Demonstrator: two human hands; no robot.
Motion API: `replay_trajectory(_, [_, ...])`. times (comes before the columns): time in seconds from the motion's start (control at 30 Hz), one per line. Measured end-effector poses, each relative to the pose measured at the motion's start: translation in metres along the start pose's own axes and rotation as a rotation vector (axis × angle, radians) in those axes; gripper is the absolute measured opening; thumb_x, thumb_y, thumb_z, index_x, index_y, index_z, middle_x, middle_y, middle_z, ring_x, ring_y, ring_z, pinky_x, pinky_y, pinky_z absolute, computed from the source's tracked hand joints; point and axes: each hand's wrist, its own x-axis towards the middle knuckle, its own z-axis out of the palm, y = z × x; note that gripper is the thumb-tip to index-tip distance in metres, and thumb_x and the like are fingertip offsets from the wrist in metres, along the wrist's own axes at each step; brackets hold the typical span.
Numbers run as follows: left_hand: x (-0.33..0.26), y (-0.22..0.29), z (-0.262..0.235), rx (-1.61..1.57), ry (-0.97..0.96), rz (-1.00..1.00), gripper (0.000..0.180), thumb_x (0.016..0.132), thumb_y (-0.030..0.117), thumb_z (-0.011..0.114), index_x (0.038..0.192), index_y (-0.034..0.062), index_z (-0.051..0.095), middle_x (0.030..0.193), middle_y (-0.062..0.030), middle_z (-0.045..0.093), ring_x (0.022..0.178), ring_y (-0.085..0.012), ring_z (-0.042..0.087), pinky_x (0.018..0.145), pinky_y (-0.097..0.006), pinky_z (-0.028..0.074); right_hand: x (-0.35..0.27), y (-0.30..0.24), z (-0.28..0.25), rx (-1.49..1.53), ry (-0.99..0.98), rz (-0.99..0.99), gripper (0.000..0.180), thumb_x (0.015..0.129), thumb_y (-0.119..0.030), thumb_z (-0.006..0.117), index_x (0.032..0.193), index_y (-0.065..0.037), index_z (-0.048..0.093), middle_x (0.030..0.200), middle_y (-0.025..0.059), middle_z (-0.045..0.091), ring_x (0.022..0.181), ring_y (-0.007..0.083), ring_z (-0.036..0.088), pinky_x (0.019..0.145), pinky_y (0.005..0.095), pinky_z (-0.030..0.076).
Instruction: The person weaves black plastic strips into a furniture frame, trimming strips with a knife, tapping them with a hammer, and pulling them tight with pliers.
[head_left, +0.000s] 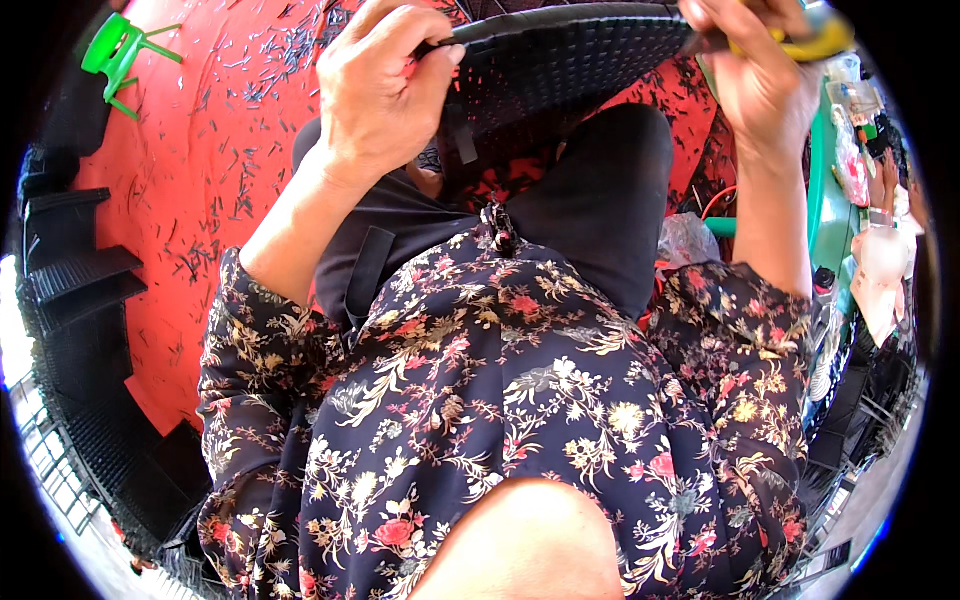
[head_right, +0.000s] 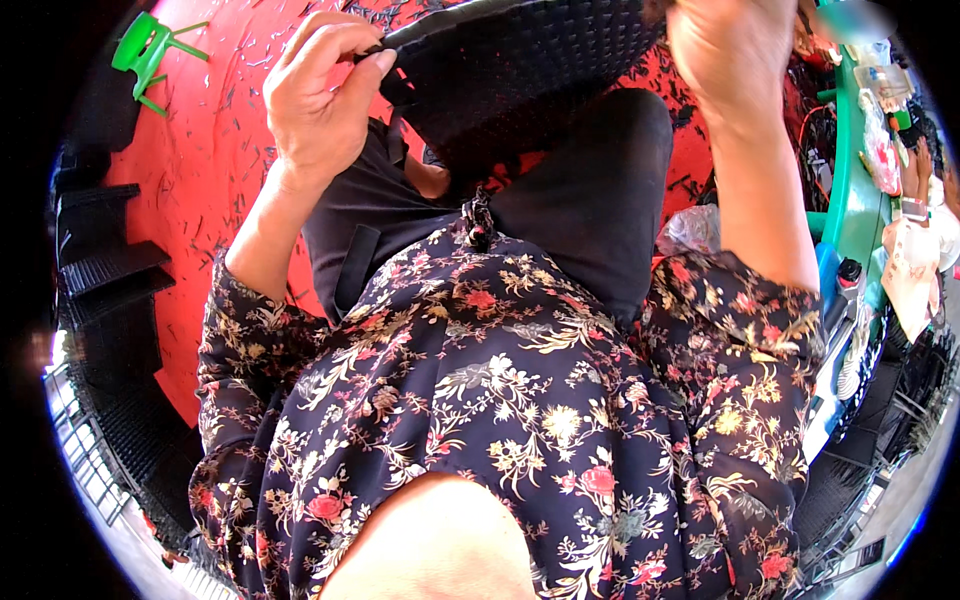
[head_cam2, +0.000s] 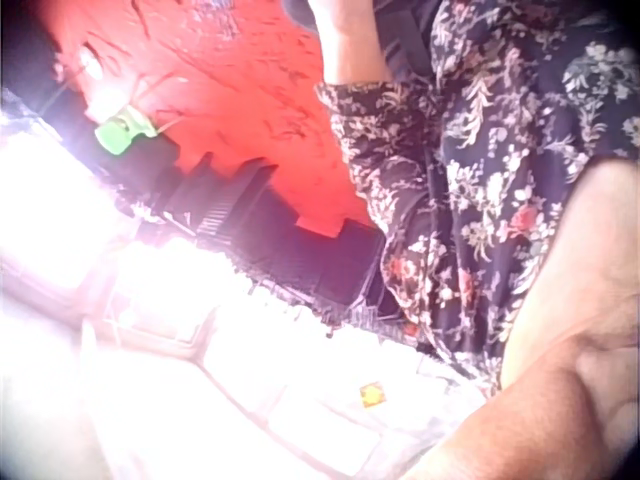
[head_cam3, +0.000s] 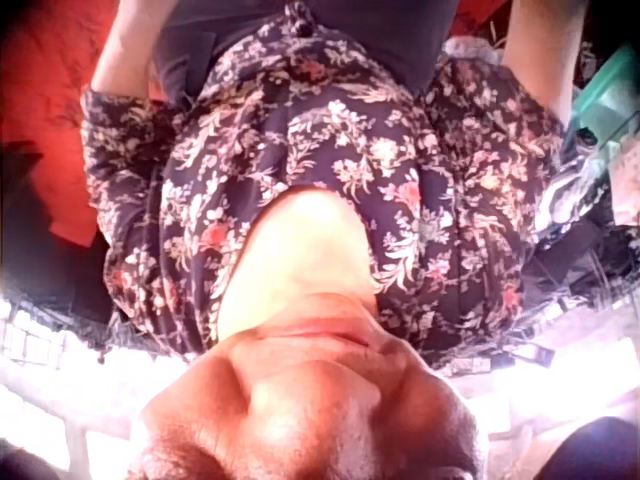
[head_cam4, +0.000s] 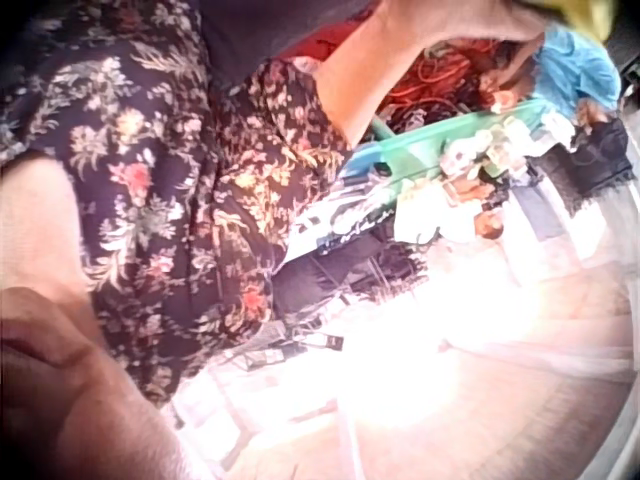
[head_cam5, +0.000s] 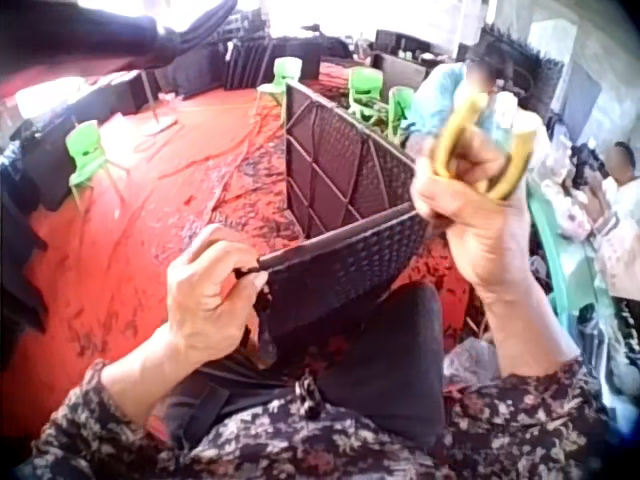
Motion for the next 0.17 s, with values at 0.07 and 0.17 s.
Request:
replay_trajectory(0.07, [-0.003, -0.004, 0.003, 0.042, -0.029, -0.025, 0.015, 0.073, 0.002, 0.071, 0.088, 0.0009, 0.066, 0.083, -0.0077, 0.064, 0.071, -0.0166, 0.063, 0.067, -0.026, 0.049, -0.030, -0.001, -0.026, -0.087, 0.147, 0.126, 0.034, 0.078, -0.013, 0.071, 0.105, -0.002, 0.053, 0.077, 0.0030, 0.055, 0.062, 0.0133, 0.053, 0.057, 0.0230, 0.043])
replay_trajectory(0.17, [0.011, -0.004, 0.047, 0.030, -0.002, 0.069, 0.012, 0.070, 0.007, 0.072, 0.079, 0.0050, 0.064, 0.077, -0.0075, 0.063, 0.072, -0.0235, 0.061, 0.068, -0.034, 0.050, -0.104, 0.010, -0.059, -0.331, 0.420, 0.450, 0.024, 0.078, -0.005, 0.066, 0.100, 0.000, 0.059, 0.091, 0.0115, 0.063, 0.076, 0.0178, 0.062, 0.070, 0.0305, 0.052])
